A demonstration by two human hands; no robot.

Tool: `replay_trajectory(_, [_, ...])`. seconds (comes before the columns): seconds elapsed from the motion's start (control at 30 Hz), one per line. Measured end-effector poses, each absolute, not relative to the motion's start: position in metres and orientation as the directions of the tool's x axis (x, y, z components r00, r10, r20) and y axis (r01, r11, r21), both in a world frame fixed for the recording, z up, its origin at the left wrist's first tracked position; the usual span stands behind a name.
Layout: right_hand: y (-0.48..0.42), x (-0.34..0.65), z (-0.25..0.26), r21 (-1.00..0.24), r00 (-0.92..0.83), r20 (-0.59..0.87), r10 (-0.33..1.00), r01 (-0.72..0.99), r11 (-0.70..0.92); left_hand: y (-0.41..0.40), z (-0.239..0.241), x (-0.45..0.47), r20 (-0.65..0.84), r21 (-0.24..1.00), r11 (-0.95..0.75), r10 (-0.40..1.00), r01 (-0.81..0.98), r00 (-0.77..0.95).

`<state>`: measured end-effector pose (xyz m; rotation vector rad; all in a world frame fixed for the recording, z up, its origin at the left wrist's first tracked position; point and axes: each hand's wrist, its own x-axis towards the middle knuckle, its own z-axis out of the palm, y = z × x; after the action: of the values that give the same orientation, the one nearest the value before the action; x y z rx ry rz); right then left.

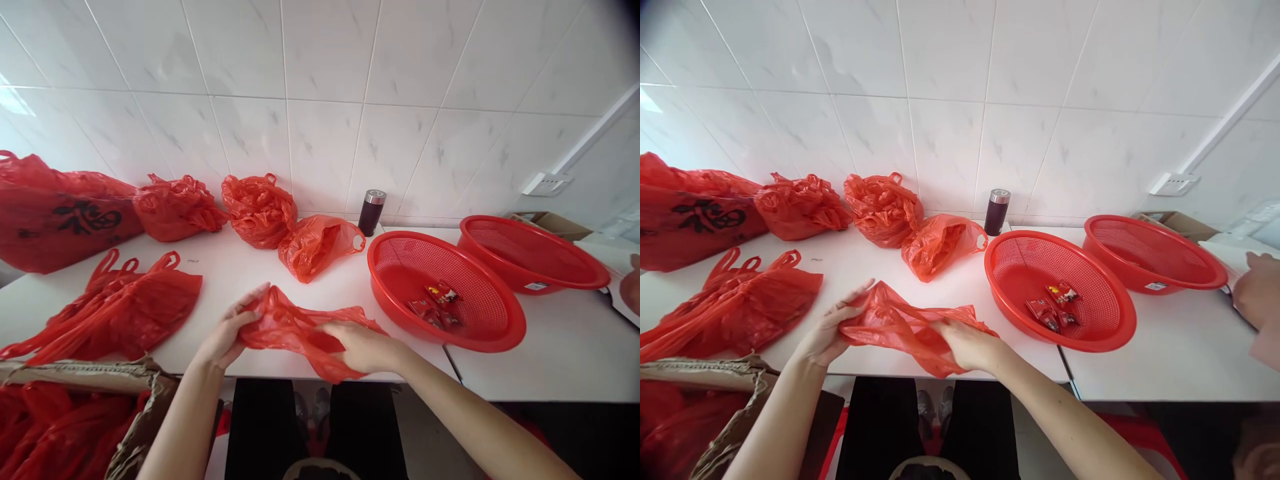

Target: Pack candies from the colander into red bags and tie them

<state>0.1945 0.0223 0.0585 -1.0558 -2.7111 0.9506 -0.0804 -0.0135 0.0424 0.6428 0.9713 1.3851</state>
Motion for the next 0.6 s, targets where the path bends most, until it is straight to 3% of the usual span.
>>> replay_trajectory(0.1, [0.014, 0.2, 0.095, -0.813, -0.814, -0.017, 0.581, 0.349, 0.466, -0.011, 0.038, -0.072, -0.241, 0.851, 0.263, 0.965, -0.455, 0.107])
replay_trajectory(0.17, [0.017, 0.217, 0.124, -0.855, -0.782, 0.098, 0.616, 0.251, 0.455, -0.014, 0.04, -0.068, -0.256, 0.848, 0.309, 0.95, -0.431, 0.177])
replay_trajectory(0.23, [0.035, 0.245, 0.144, -0.781, -0.677, 0.161, 0.718, 0.358, 0.512, -0.018, 0.043, -0.064, -0.273, 0.838, 0.332, 0.942, -0.433, 0.194])
replay_trajectory(0.3, [0.067, 0.281, 0.147, -0.657, -0.554, 0.107, 0.825, 0.584, 0.477, -0.021, 0.048, -0.059, -0.3, 0.824, 0.352, 0.936, -0.444, 0.186])
replay_trajectory(0.4, [0.116, 0.337, 0.118, -0.442, -0.433, -0.148, 0.889, 0.833, 0.332, -0.023, 0.056, -0.052, -0.345, 0.813, 0.36, 0.931, -0.458, 0.118])
replay_trajectory(0.47, [0.132, 0.363, 0.087, -0.344, -0.342, -0.279, 0.897, 0.908, 0.239, -0.024, 0.062, -0.047, -0.373, 0.808, 0.352, 0.926, -0.473, 0.052])
replay_trajectory(0.6, [0.122, 0.377, 0.039, -0.363, -0.305, -0.184, 0.934, 0.904, 0.224, -0.02, 0.072, -0.037, -0.428, 0.789, 0.334, 0.901, -0.516, -0.071])
